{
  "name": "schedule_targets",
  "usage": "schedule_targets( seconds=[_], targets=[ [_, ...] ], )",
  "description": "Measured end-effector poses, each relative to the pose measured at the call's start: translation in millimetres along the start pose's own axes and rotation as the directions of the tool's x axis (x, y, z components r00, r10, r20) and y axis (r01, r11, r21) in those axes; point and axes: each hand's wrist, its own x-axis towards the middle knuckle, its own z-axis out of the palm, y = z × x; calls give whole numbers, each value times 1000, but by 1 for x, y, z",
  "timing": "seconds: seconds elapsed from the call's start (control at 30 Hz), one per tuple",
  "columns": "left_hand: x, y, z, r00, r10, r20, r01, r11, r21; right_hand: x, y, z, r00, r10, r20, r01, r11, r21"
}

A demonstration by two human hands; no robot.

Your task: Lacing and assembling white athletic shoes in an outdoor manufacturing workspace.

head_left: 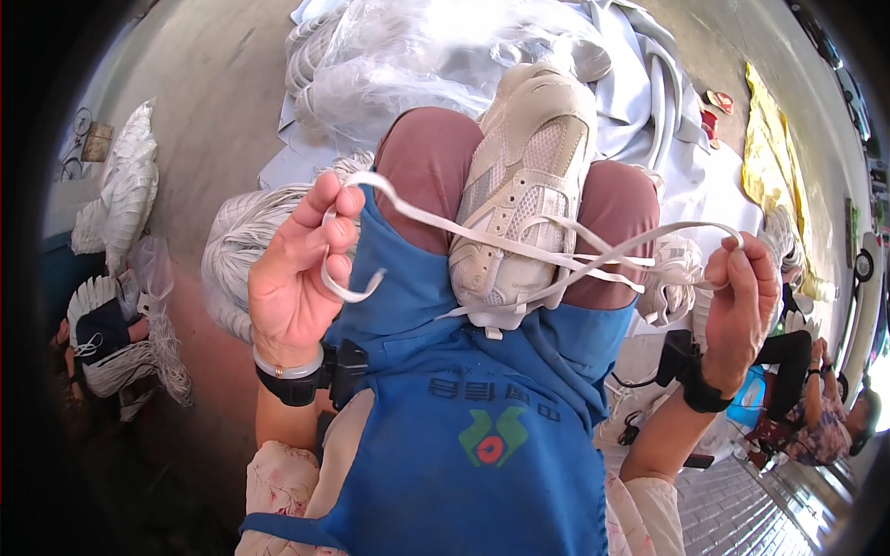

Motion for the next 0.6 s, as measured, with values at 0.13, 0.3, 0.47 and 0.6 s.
schedule_targets(
  seconds=[0.13,0.3,0.47,0.6],
  targets=[
    [11,-21,-3,997,66,-34,-50,934,354,-9,-9,-13,913,289,288,-197,930,-310],
    [-9,-34,-23,907,363,-214,116,273,955,-20,24,-4,938,-161,308,347,419,-839],
    [-5,-33,-20,897,440,-51,65,-17,998,-54,-4,60,705,-317,634,642,664,-382],
    [-15,-19,-19,917,339,-209,41,442,896,-78,26,127,498,-208,842,744,601,-292]
  ],
)
